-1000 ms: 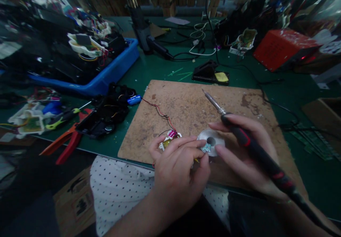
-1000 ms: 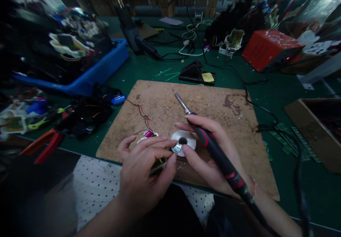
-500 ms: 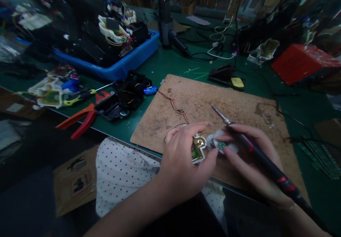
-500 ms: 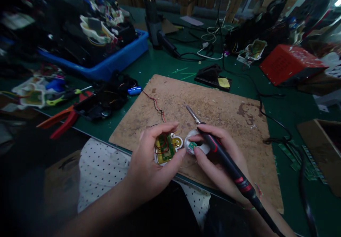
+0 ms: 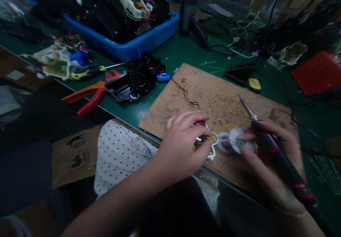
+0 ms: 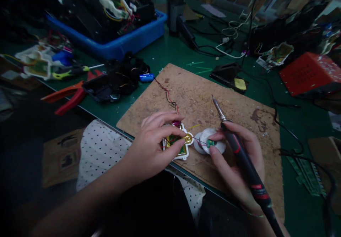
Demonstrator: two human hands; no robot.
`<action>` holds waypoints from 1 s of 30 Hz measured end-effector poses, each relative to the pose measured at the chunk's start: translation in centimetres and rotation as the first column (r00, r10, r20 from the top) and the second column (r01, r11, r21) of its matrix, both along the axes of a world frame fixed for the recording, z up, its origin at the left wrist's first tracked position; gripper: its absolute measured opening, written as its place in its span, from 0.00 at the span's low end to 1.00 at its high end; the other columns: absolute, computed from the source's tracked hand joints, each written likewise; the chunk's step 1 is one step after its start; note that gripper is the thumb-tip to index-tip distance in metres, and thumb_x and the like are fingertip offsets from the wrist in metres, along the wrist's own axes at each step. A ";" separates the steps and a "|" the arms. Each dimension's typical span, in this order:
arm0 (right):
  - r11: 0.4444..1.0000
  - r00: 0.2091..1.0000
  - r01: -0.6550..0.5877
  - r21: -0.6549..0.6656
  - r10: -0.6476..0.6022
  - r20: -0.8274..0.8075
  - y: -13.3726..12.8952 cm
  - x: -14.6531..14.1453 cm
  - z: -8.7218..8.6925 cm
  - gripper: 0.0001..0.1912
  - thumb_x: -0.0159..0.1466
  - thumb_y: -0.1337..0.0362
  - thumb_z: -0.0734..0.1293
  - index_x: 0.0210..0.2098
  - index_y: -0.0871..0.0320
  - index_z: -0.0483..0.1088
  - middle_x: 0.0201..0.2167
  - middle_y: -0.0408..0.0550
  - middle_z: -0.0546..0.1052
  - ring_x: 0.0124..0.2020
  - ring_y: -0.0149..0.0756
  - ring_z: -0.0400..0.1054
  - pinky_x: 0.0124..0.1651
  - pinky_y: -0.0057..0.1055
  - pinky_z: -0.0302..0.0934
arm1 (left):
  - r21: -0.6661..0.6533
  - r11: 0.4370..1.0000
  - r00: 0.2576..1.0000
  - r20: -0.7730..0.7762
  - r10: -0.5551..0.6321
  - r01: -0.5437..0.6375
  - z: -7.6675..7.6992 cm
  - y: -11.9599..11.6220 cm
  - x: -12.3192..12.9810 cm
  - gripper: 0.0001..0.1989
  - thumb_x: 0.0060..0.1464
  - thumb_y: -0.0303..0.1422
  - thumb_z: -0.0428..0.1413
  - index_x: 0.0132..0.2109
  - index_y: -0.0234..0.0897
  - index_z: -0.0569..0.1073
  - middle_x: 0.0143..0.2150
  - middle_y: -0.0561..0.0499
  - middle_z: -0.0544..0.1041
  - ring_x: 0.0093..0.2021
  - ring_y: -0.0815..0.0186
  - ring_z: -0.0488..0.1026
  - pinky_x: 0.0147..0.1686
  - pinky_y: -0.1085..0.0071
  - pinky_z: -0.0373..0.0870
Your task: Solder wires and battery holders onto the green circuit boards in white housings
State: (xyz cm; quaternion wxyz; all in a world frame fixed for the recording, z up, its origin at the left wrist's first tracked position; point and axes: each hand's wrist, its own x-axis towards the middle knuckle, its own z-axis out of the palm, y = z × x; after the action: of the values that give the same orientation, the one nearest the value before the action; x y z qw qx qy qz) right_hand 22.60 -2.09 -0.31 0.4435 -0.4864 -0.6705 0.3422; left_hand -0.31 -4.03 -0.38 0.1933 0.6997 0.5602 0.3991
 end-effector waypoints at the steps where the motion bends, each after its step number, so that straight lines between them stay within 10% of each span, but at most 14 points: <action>1: 1.000 1.000 -0.001 0.001 0.001 0.007 0.0 0.1 -0.1 0.32 0.58 0.64 0.76 0.60 0.45 0.67 0.42 0.46 0.79 0.51 0.48 0.74 0.67 0.59 0.56 | -0.002 1.000 1.000 0.005 -0.003 0.003 0.0 0.1 0.0 0.03 0.58 0.30 0.63 0.40 0.44 0.81 0.57 0.50 0.80 0.63 0.55 0.71 0.63 0.49 0.63; 30: 0.998 1.000 -0.022 0.061 0.023 -0.009 0.0 -0.3 -0.2 0.32 0.59 0.70 0.75 0.60 0.48 0.68 0.42 0.48 0.79 0.50 0.48 0.74 0.66 0.58 0.60 | -0.012 1.000 0.993 0.115 -0.009 0.010 -0.7 0.5 0.2 0.05 0.54 0.25 0.63 0.35 0.40 0.78 0.52 0.51 0.83 0.61 0.57 0.74 0.62 0.53 0.65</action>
State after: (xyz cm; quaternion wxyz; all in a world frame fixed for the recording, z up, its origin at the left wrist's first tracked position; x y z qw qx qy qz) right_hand 22.30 -2.09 -0.49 0.4575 -0.4633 -0.6839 0.3292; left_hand -0.15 -3.54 -1.12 0.2314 0.6771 0.5473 0.4341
